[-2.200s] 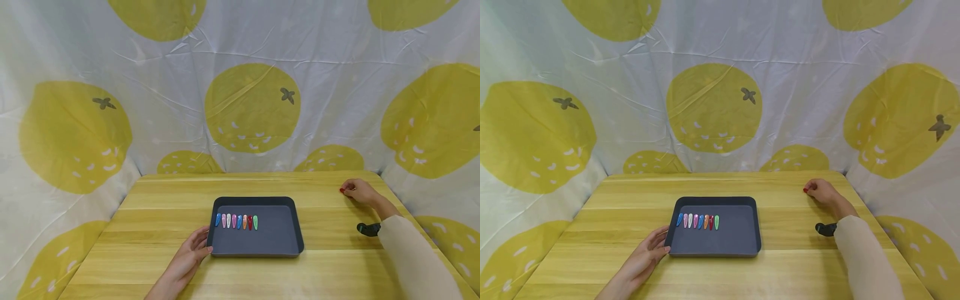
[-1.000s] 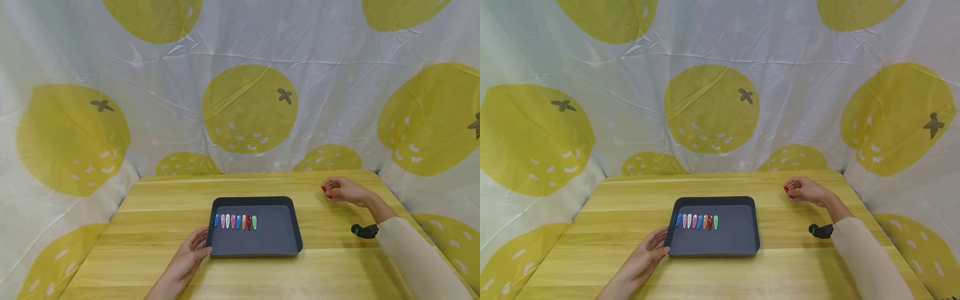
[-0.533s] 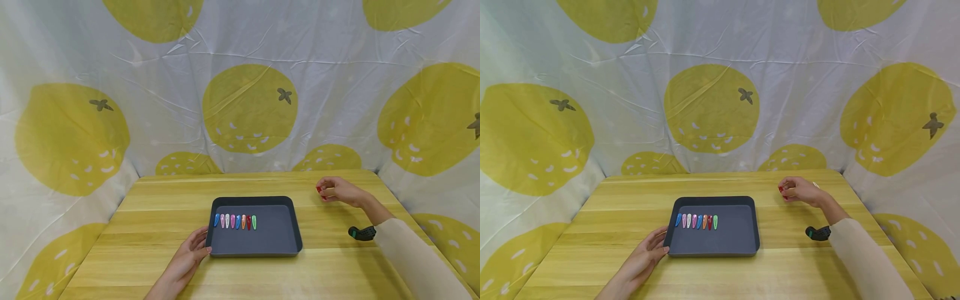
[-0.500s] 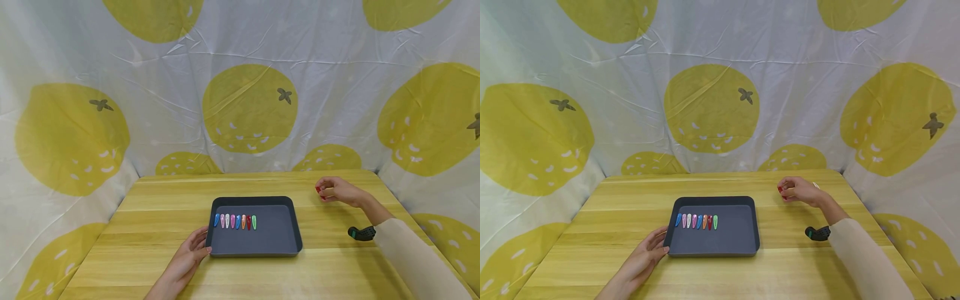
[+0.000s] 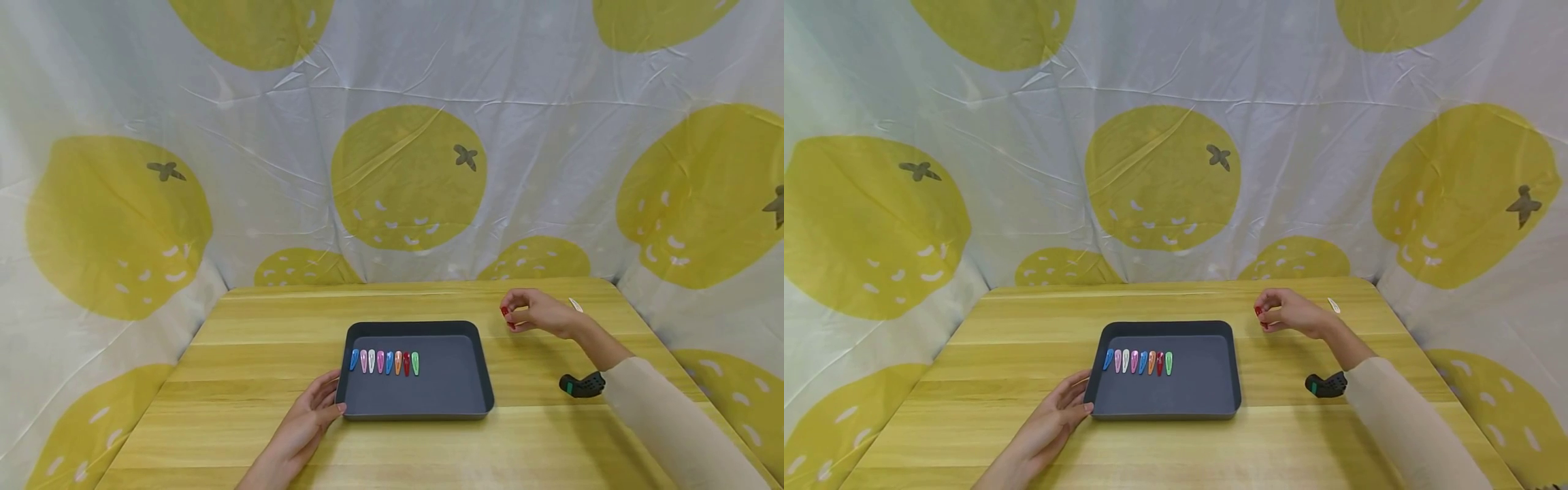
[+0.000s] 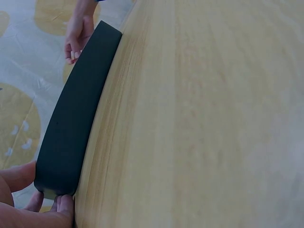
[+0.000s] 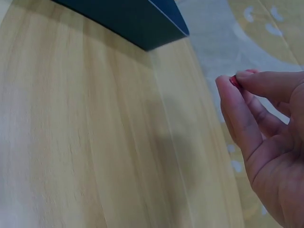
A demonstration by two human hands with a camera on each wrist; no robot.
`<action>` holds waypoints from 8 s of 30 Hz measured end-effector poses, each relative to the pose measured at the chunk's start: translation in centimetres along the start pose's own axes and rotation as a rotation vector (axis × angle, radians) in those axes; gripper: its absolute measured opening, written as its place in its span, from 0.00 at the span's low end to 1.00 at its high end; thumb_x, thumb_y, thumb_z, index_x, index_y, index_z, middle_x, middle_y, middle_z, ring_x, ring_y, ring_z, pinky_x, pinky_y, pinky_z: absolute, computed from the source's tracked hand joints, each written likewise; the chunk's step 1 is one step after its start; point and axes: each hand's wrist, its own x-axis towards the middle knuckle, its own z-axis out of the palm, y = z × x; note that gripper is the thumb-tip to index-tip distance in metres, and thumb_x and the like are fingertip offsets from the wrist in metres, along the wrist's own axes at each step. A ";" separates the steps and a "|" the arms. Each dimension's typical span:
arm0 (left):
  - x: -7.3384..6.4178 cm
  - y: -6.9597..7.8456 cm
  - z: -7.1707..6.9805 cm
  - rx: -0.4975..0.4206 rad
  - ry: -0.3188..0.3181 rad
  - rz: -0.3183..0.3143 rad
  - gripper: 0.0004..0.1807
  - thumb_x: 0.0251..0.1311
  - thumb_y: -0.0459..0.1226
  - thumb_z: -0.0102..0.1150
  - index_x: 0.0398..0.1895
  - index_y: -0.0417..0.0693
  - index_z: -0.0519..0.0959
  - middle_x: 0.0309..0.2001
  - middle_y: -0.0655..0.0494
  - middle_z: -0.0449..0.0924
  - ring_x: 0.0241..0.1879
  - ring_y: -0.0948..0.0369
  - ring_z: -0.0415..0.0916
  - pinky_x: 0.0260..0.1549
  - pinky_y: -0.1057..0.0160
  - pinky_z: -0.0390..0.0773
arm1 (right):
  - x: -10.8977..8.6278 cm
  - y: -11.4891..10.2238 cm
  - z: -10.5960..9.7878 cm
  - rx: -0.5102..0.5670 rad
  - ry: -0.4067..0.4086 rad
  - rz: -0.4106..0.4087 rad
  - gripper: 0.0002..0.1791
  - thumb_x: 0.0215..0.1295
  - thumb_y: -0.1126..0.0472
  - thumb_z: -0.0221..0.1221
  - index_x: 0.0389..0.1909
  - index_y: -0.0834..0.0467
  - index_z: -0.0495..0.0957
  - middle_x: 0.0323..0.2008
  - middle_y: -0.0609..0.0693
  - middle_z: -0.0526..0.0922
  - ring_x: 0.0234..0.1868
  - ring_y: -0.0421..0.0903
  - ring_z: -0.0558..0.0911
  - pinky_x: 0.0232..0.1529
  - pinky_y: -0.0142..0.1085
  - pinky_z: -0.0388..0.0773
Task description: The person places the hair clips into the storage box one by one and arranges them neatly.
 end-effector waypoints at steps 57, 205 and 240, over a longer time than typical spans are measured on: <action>0.0 0.0 -0.1 -0.003 -0.007 0.026 0.39 0.63 0.19 0.56 0.78 0.36 0.57 0.76 0.32 0.53 0.74 0.39 0.53 0.63 0.57 0.70 | 6.8 -5.3 10.6 -0.159 -0.248 -0.057 0.04 0.72 0.73 0.58 0.41 0.63 0.73 0.37 0.59 0.79 0.37 0.53 0.85 0.42 0.48 0.86; 0.1 -0.3 -0.2 0.012 -0.005 0.019 0.39 0.64 0.20 0.57 0.78 0.35 0.56 0.76 0.32 0.53 0.73 0.40 0.53 0.63 0.57 0.71 | -5.6 8.8 -9.2 -0.655 0.471 0.084 0.19 0.76 0.67 0.55 0.61 0.75 0.76 0.54 0.74 0.79 0.54 0.72 0.77 0.54 0.64 0.74; 0.2 -0.2 -0.3 -0.002 0.015 -0.016 0.38 0.64 0.19 0.57 0.77 0.35 0.57 0.75 0.34 0.56 0.72 0.42 0.55 0.62 0.58 0.72 | -3.4 6.0 -6.0 -0.517 0.399 0.036 0.09 0.75 0.64 0.60 0.44 0.67 0.82 0.38 0.55 0.81 0.39 0.50 0.76 0.38 0.43 0.73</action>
